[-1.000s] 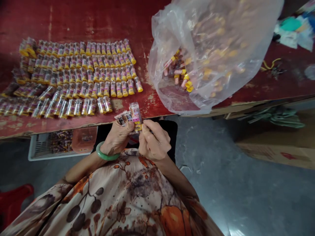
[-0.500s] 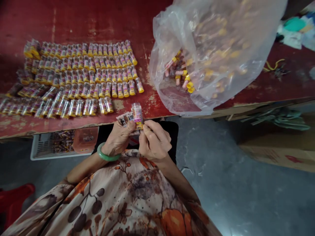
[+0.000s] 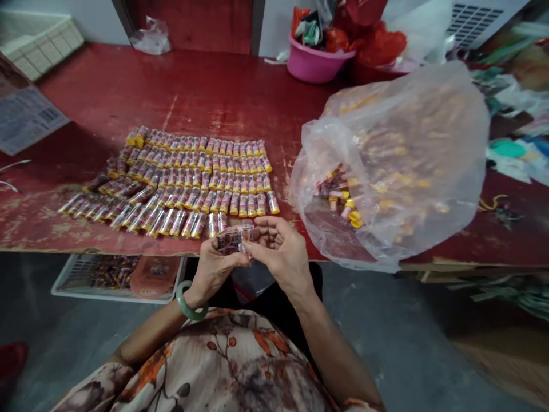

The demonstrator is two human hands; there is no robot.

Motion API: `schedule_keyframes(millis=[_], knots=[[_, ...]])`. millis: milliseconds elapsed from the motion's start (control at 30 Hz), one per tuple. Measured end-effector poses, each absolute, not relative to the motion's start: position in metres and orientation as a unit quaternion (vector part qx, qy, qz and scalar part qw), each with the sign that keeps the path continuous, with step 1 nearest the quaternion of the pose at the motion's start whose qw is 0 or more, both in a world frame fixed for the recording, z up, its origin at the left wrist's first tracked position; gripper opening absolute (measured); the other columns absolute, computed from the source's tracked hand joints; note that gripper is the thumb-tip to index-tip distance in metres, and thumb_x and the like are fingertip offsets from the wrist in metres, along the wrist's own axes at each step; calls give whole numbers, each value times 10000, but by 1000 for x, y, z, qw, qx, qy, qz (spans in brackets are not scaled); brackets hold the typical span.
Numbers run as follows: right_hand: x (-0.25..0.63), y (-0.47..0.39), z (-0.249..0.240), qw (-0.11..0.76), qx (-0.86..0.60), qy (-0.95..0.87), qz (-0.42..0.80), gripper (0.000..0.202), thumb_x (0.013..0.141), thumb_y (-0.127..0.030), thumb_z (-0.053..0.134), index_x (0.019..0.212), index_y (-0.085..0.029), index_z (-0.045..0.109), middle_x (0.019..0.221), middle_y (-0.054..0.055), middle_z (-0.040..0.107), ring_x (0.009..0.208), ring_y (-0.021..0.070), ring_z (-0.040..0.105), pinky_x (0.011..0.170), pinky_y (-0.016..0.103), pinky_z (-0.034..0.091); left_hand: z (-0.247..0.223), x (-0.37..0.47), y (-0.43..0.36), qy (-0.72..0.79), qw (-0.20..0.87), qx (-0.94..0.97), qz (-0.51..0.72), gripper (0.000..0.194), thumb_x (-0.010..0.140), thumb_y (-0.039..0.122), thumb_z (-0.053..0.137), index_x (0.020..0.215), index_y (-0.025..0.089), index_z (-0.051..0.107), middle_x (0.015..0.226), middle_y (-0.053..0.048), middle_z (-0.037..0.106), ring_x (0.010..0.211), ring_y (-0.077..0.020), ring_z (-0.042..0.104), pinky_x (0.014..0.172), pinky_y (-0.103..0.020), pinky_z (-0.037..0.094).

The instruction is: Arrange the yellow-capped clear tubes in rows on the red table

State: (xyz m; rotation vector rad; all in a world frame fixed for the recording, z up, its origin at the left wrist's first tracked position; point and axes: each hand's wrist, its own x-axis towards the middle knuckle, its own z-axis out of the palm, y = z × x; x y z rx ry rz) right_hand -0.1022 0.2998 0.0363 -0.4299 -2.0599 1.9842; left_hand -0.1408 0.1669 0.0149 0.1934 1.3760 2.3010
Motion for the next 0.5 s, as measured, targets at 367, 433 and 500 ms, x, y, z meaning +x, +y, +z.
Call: schedule_keyframes(millis=[367, 433, 500], knots=[[-256, 302, 40, 101, -138, -734, 657, 381, 545, -215, 760, 892, -145, 617, 804, 42, 650, 664, 157, 596, 553, 273, 481, 6, -189, 114, 466, 186, -131, 855, 445, 693, 437, 757, 979, 118, 640, 719, -37, 669, 546, -117, 607, 483, -202, 481], [-307, 331, 32, 187, -183, -796, 546, 308, 569, -148, 692, 860, -123, 594, 728, 30, 620, 595, 140, 559, 516, 258, 441, 10, -190, 100, 443, 220, -159, 854, 390, 739, 430, 723, 934, 105, 633, 722, -43, 659, 571, -108, 612, 511, -189, 494], [-351, 362, 23, 193, -204, -876, 392, 138, 621, -152, 632, 734, -102, 571, 612, 20, 543, 565, 144, 523, 505, 268, 417, 12, -189, 90, 412, 274, -169, 852, 324, 770, 395, 697, 890, 105, 615, 768, -65, 667, 626, -131, 638, 561, -214, 526]])
